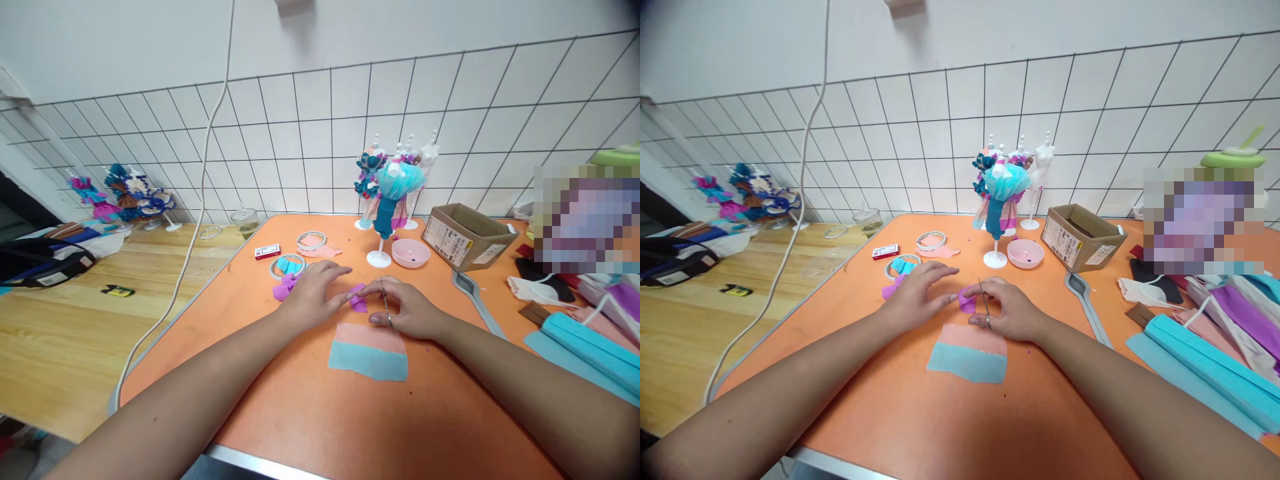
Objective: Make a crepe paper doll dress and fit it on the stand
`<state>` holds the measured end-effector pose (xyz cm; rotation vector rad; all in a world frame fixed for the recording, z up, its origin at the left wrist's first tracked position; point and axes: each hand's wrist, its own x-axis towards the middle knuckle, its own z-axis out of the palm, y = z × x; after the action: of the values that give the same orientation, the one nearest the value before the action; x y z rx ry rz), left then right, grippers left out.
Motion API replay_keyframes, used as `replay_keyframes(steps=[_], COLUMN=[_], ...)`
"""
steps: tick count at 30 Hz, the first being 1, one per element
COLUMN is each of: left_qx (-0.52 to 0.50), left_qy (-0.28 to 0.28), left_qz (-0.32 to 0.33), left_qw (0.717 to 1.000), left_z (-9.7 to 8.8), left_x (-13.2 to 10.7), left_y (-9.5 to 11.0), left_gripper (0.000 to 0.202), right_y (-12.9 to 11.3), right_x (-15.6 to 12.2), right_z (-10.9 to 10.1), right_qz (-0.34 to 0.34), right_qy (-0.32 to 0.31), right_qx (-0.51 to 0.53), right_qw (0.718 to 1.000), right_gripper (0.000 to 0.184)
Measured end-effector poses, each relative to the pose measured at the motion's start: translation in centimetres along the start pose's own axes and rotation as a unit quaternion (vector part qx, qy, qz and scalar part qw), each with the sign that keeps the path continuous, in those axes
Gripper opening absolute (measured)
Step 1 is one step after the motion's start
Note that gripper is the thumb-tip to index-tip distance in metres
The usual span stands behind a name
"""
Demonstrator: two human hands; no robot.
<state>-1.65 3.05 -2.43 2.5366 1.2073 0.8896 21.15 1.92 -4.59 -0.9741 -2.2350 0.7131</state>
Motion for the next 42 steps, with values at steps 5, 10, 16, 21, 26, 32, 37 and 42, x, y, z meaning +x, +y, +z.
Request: replay_keyframes(steps=[5,10,16,21,26,32,37,42], left_qx=[0.015,-0.073,-0.026,0.016,-0.015,-0.06,-0.072,-0.07], left_qy=[-0.058,0.017,-0.045,-0.004,0.041,0.05,0.046,0.042], left_qz=[0.02,-0.077,-0.084,-0.059,-0.057,-0.063,-0.08,-0.085], left_qw=[0.998,0.994,0.995,0.998,0.997,0.995,0.993,0.993], left_z=[1.6,1.2,1.2,1.8,2.5,3.1,3.5,3.7], left_x=[0.5,0.7,0.3,0.5,0.1,0.0,0.0,-0.3], left_y=[-0.9,0.6,3.0,3.4,3.3,2.9,2.2,2.3], left_gripper=[0.036,0.03,0.034,0.022,0.013,0.017,0.021,0.022], right_y=[0.6,-0.1,-2.7,-2.9,-3.7,-4.3,-3.7,-3.7], right_x=[0.4,0.7,0.9,1.0,0.8,0.9,1.0,0.7], right_z=[0.7,0.8,2.0,2.4,2.2,2.2,2.1,1.7], right_qz=[0.078,0.123,0.149,0.156,0.127,0.14,0.151,0.135], right_qy=[0.105,0.203,0.14,0.117,0.119,0.125,0.119,0.099], right_qx=[-0.03,-0.173,-0.316,-0.326,-0.286,-0.224,-0.212,-0.259], right_qw=[0.991,0.956,0.926,0.925,0.942,0.956,0.958,0.951], right_gripper=[0.046,0.064,0.072,0.064,0.06,0.033,0.028,0.028])
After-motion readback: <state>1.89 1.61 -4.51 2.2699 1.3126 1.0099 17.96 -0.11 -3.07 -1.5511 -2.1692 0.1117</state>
